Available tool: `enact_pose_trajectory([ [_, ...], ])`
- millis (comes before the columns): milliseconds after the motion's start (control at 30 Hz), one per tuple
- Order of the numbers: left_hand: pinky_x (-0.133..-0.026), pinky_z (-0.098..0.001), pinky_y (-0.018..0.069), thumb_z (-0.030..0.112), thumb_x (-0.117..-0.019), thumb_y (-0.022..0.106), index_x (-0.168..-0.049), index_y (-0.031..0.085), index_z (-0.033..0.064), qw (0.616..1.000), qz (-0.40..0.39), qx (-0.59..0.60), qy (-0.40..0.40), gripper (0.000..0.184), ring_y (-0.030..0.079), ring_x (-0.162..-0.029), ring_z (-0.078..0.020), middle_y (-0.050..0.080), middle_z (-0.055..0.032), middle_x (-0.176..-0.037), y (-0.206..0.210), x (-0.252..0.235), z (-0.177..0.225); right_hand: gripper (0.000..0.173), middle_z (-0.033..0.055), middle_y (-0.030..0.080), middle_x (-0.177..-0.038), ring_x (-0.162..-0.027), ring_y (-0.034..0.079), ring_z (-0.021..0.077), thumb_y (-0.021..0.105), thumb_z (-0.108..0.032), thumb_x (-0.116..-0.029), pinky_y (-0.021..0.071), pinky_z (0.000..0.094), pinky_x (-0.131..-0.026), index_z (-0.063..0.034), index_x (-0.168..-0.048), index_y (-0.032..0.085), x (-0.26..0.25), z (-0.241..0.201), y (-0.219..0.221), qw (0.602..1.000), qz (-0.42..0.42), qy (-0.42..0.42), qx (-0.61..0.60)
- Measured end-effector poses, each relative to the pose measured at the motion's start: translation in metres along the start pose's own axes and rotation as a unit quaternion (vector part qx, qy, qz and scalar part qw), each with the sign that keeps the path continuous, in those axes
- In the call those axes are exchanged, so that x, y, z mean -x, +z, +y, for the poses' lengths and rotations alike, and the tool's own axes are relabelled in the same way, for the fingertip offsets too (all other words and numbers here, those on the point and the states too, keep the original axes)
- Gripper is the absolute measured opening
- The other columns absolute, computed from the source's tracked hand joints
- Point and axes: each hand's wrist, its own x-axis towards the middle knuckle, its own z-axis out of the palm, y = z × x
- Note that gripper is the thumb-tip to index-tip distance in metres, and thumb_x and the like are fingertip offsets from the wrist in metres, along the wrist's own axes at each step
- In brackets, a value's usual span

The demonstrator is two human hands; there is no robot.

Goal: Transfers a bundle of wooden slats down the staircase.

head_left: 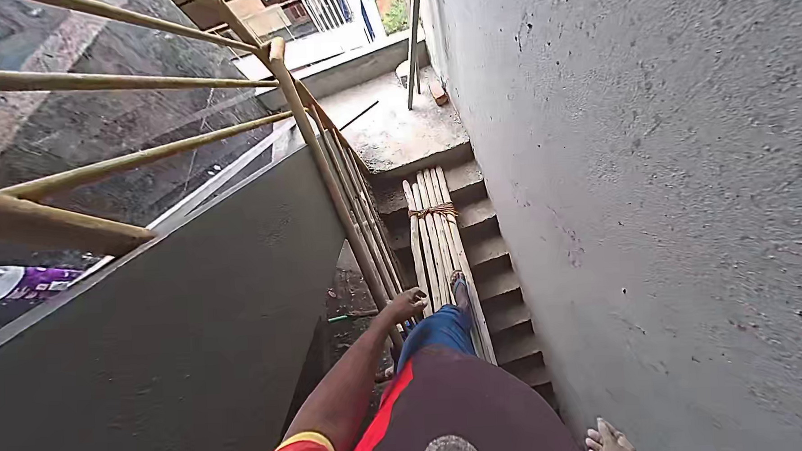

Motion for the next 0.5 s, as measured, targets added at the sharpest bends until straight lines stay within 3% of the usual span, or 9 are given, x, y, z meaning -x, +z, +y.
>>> enact_pose_trajectory([
  [167,-0.095,-0.0479,0.0500,0.027,-0.1028,0.059,-0.131,0.060,0.0015,0.984,0.071,0.124,-0.105,0.038,0.065,-0.104,-0.0283,0.066,-0.0203,-0.118,-0.025,-0.025,-0.062,0.040,0.0255,0.067,-0.116,-0.092,0.070,0.0337,0.046,-0.025,-0.1110,0.0564,0.0492,-0.078,-0.0028,-0.144,0.051,-0.043,-0.144,0.061,0.990,-0.004,-0.126,0.055],
  [333,-0.098,-0.0535,0.0481,0.028,-0.1019,0.062,-0.130,0.060,-0.0004,0.953,0.060,0.184,-0.232,0.040,0.062,-0.113,-0.0358,0.062,-0.0246,-0.126,-0.066,-0.091,-0.106,0.038,0.0249,0.067,-0.116,-0.091,0.070,0.0331,0.046,-0.021,-0.1108,0.0569,0.0481,-0.078,-0.0028,-0.144,0.051,-0.041,-0.283,0.140,0.979,-0.015,-0.185,0.088],
  [433,-0.095,-0.0528,0.0489,0.031,-0.1024,0.061,-0.131,0.060,0.0031,0.952,0.061,0.203,-0.223,0.040,0.063,-0.110,-0.0339,0.064,-0.0225,-0.124,-0.104,-0.142,-0.092,0.038,0.0245,0.067,-0.115,-0.091,0.070,0.0327,0.046,-0.020,-0.1109,0.0567,0.0481,-0.078,-0.0032,-0.145,0.051,-0.045,-0.327,0.183,0.974,-0.036,-0.151,0.163],
  [500,-0.100,-0.0524,0.0492,0.028,-0.1037,0.058,-0.133,0.060,0.0032,0.951,0.105,0.234,-0.173,0.038,0.065,-0.113,-0.0334,0.065,-0.0216,-0.126,-0.150,-0.174,-0.066,0.037,0.0226,0.068,-0.115,-0.090,0.070,0.0309,0.048,-0.020,-0.1103,0.0570,0.0471,-0.078,-0.0046,-0.144,0.052,-0.056,-0.359,0.212,0.951,-0.075,-0.136,0.268],
])
